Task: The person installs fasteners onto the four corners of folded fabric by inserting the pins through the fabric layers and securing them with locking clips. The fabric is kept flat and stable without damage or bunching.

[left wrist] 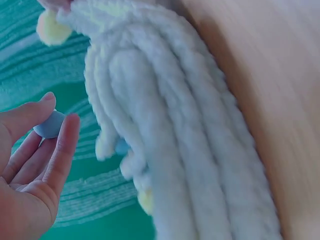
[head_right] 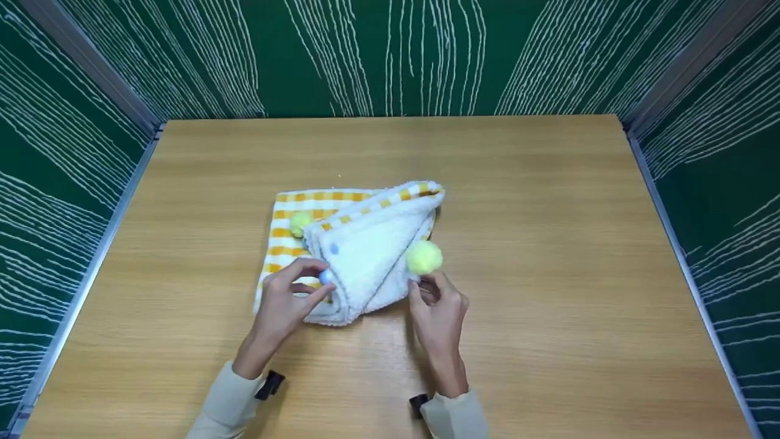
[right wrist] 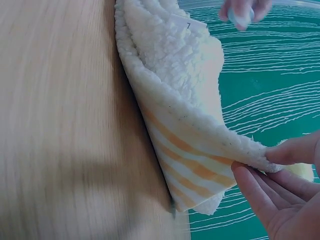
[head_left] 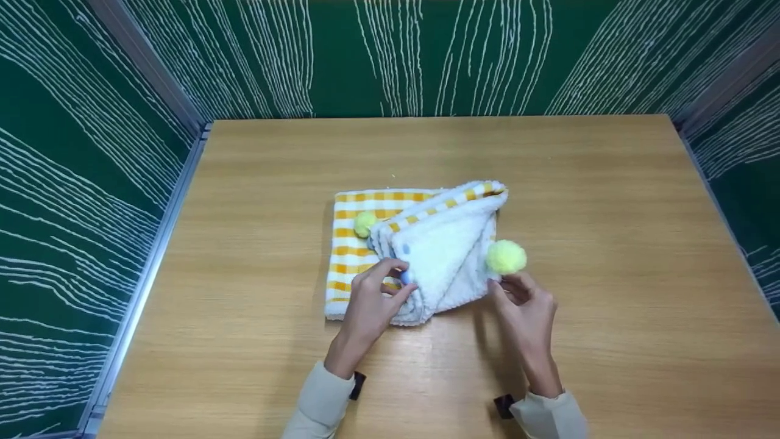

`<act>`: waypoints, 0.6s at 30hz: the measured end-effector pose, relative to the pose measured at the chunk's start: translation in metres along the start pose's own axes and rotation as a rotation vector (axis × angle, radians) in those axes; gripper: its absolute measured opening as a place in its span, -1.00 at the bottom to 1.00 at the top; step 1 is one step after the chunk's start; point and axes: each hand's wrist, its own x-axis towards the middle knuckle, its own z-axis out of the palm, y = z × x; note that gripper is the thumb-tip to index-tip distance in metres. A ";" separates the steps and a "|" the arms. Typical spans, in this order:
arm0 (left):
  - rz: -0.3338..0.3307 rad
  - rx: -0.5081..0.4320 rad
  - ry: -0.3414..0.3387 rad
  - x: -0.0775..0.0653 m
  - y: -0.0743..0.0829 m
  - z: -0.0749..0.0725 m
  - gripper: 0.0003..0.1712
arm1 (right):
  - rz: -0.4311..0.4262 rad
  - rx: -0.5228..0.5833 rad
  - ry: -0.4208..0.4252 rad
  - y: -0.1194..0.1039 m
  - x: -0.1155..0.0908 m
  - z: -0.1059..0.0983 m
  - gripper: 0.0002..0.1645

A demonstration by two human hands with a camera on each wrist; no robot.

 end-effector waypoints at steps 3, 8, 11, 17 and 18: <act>0.005 -0.007 -0.036 0.006 0.004 0.009 -0.71 | -0.005 0.001 0.002 0.000 0.000 -0.001 -0.81; 0.036 -0.010 -0.063 0.013 0.007 0.021 -0.70 | -0.002 0.015 0.006 0.001 0.000 -0.002 -0.83; 0.055 -0.007 -0.075 0.017 0.008 0.027 -0.71 | -0.005 0.014 0.015 0.001 0.000 -0.002 -0.85; 0.050 -0.008 -0.107 0.021 0.009 0.037 -0.73 | 0.005 0.014 0.009 0.002 0.000 -0.002 -0.83; 0.044 -0.012 -0.112 0.022 0.009 0.038 -0.73 | 0.007 0.017 0.006 0.001 0.000 -0.002 -0.83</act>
